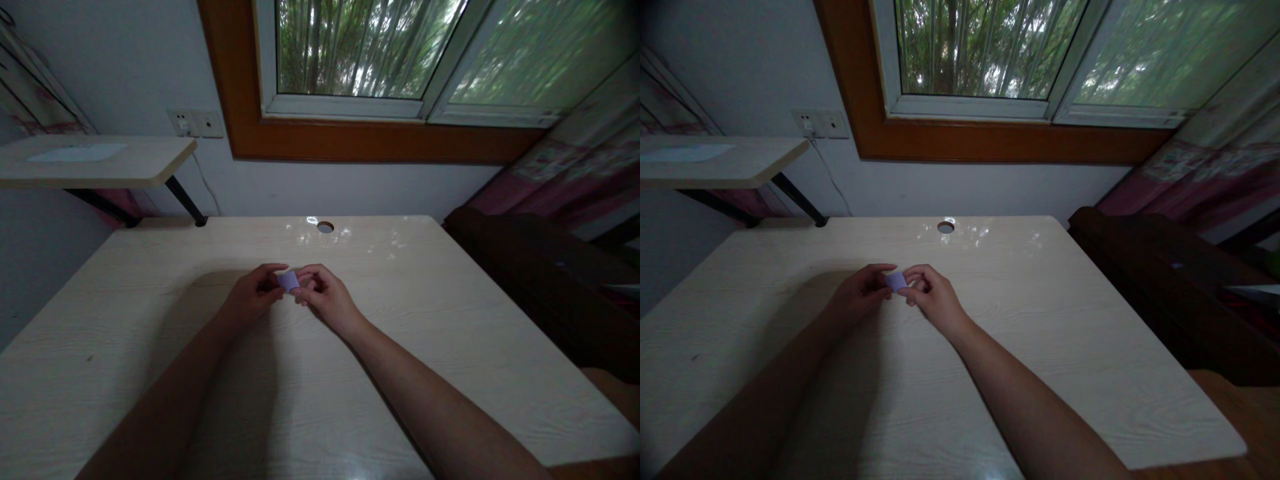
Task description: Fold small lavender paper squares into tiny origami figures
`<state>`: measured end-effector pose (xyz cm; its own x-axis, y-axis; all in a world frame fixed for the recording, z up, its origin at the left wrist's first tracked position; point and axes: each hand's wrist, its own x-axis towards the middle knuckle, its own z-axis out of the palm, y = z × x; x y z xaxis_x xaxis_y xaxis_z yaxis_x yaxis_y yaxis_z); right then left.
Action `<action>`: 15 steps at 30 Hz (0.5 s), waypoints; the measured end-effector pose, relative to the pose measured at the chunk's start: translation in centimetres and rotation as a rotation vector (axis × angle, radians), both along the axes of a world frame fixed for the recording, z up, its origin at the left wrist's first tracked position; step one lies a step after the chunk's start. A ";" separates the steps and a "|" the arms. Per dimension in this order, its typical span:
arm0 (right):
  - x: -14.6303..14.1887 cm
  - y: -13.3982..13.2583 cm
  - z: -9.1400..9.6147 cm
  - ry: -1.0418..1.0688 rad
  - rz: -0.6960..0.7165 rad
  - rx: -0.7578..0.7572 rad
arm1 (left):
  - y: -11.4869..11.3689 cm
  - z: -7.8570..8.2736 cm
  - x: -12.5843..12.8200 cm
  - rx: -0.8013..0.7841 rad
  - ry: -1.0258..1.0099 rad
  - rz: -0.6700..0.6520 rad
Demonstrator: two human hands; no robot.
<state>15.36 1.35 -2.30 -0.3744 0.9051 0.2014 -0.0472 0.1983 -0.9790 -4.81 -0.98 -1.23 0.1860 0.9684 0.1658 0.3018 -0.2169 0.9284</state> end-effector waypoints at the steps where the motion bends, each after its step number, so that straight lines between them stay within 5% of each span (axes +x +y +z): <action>1: 0.0 0.0 0.1 0.003 0.002 -0.003 | 0.0 0.0 0.0 0.000 -0.002 0.001; 15: 0.0 0.2 0.3 -0.034 -0.024 -0.060 | 0.1 0.4 -0.1 0.023 0.090 0.043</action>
<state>15.32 1.53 -2.04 -0.3586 0.9238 0.1340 -0.0093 0.1400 -0.9901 -4.89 -0.92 -0.81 0.1594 0.9721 0.1721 0.3935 -0.2224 0.8920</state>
